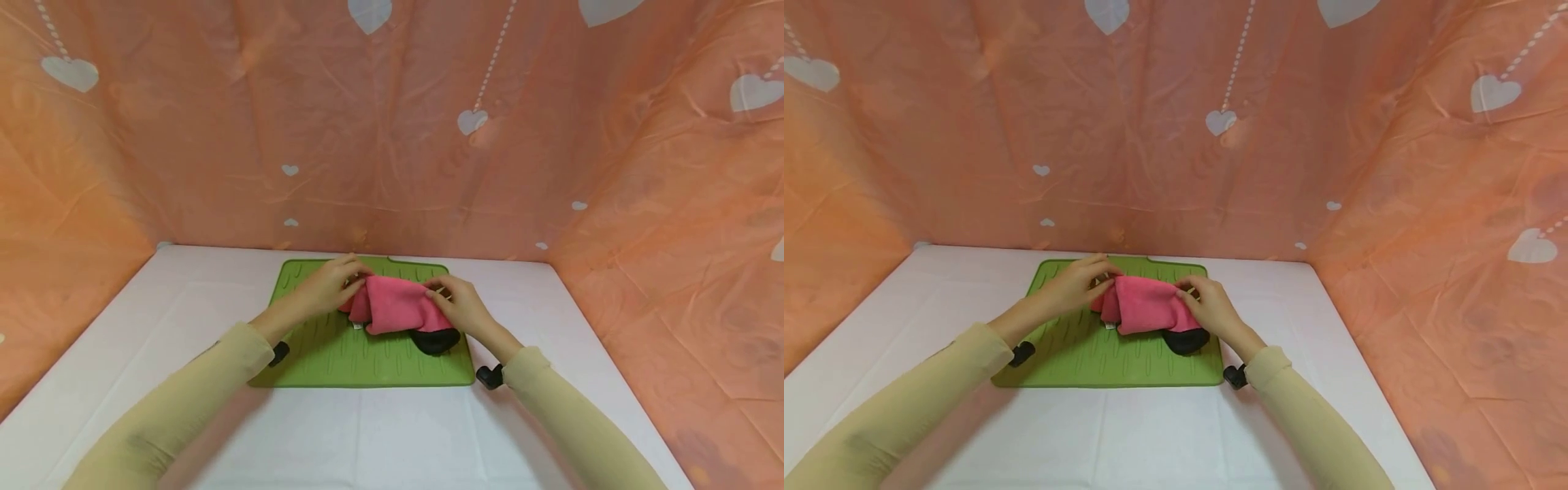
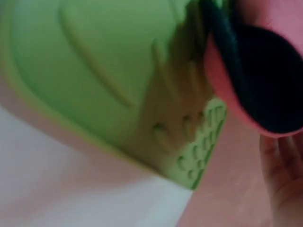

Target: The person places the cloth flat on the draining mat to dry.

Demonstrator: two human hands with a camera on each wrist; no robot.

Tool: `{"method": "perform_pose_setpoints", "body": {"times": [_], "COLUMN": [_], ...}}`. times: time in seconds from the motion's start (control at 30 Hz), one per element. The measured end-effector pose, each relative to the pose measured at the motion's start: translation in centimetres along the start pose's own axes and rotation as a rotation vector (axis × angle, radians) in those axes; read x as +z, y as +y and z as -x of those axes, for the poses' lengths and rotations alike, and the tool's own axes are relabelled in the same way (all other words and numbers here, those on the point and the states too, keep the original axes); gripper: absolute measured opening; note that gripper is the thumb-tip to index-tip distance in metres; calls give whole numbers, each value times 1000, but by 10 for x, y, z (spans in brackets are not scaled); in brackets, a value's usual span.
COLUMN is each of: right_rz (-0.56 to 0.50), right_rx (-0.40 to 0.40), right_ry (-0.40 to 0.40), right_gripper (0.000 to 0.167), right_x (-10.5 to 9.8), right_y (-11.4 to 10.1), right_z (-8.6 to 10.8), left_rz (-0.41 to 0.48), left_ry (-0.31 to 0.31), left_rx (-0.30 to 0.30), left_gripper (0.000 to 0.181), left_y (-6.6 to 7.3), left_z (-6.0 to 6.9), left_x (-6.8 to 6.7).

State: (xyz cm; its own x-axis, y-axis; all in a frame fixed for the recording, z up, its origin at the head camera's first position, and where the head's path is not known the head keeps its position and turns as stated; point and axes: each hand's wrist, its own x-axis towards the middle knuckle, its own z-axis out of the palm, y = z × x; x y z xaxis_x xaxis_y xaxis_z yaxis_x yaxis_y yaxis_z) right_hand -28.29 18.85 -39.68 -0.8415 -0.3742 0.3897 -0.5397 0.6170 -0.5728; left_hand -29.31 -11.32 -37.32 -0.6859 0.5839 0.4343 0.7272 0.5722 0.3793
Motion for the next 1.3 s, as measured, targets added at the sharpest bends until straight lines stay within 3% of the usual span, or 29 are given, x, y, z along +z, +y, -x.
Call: {"method": "perform_pose_setpoints", "body": {"times": [0.17, 0.4, 0.53, 0.7, 0.8, 0.97, 1.13, 1.3], "right_rz": [23, 58, 64, 44, 25, 21, 71, 143], "right_rx": [96, 139, 136, 72, 26, -78, -193, -200], "right_ry": [-99, -185, -155, -43, 0, 26, -22, -119], "right_gripper": [19, 22, 22, 20, 19, 16, 18, 23], "right_x": [6, 12, 11, 1, -5, -8, -3, 4], "right_y": [12, 19, 18, 11, 6, -3, -5, -6], "right_z": [-9, -17, -16, -6, 3, 19, 33, 39], "left_rz": [-16, -46, -43, -54, -67, -89, -119, -141], "left_ry": [-56, -125, -109, -34, 34, 102, 48, -40], "left_rx": [-50, -141, -164, -184, -150, 10, 155, 193], "left_gripper": [18, 20, 20, 21, 18, 14, 18, 22], "left_y": [-17, -37, -39, -26, -17, -3, 6, 10], "left_z": [-9, -17, -15, -7, 1, 18, 32, 38], "left_x": [10, 22, 25, 20, 16, 15, 24, 35]}}
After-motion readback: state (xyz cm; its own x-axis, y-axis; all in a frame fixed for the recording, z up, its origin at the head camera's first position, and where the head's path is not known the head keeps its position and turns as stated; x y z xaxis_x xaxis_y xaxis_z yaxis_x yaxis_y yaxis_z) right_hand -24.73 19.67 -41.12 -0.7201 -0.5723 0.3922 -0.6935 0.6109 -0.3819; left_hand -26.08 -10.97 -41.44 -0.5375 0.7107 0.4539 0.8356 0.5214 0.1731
